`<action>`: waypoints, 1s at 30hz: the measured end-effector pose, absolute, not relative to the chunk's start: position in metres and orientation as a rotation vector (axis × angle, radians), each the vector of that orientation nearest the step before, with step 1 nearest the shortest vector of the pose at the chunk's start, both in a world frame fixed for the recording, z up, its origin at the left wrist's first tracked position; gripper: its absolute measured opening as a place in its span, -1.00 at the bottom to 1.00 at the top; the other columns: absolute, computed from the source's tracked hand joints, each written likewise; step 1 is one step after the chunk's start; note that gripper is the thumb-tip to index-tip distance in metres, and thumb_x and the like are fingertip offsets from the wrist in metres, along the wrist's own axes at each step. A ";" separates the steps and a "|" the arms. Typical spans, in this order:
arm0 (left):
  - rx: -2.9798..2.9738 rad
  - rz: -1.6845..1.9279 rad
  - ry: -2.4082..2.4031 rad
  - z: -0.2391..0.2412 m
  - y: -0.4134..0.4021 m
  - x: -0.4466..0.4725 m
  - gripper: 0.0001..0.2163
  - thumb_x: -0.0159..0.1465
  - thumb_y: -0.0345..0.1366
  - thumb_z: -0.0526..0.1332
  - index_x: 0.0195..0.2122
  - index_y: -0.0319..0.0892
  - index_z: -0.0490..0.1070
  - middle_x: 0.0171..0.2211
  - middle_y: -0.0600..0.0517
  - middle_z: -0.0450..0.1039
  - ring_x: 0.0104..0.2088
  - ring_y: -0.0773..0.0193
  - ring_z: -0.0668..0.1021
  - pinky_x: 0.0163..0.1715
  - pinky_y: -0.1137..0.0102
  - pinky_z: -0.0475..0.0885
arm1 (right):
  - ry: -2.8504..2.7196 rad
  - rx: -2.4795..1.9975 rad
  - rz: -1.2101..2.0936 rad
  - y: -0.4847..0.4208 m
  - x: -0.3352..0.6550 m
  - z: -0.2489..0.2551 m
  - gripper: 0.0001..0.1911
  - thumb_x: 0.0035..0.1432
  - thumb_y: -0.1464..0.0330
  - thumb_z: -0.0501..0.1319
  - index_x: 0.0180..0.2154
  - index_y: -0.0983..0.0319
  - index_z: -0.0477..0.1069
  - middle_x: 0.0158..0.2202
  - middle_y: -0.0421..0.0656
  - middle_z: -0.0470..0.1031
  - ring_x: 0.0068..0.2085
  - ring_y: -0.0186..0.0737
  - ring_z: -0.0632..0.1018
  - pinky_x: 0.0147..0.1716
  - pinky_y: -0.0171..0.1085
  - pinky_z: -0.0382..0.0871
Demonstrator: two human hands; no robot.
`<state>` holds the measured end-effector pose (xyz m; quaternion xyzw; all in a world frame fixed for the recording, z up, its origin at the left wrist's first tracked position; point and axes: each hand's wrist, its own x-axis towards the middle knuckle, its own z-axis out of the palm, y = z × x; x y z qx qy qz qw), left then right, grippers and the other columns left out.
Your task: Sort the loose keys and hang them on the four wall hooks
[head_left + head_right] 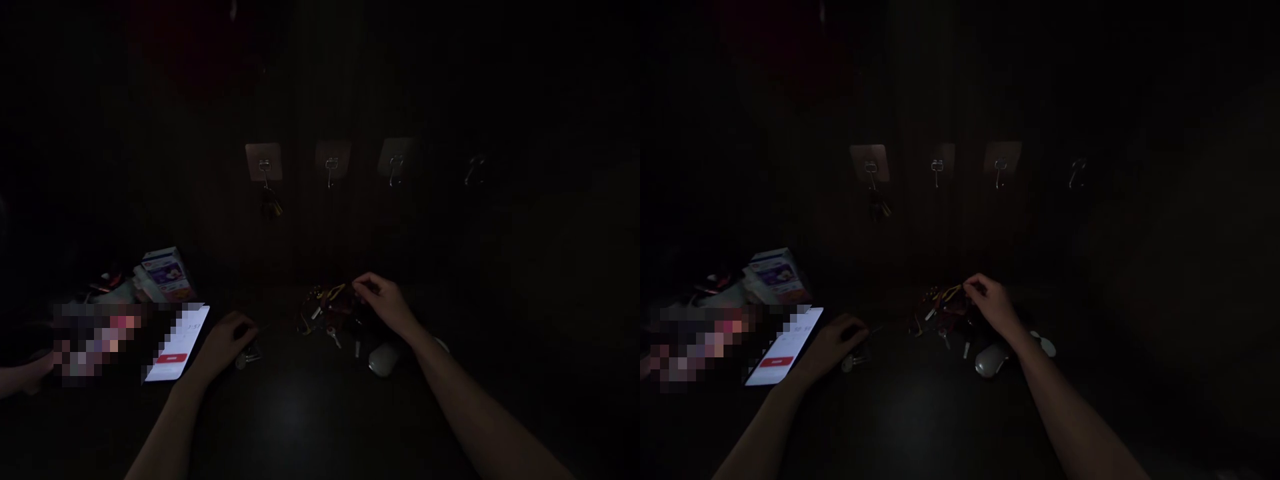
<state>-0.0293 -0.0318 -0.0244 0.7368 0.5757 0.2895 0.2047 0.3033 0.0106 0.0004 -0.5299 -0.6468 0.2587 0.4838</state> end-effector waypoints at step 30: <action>0.679 1.362 1.051 -0.014 -0.031 -0.005 -0.91 0.16 -0.31 0.19 -0.35 -0.19 0.44 -0.16 -0.06 0.54 -0.08 0.16 0.54 -0.04 0.26 0.40 | -1.524 -1.487 0.173 0.003 0.349 -0.022 -0.75 0.08 0.15 0.09 -0.38 0.15 0.42 -0.45 -0.18 0.53 -0.47 -0.20 0.50 -0.48 -0.30 0.33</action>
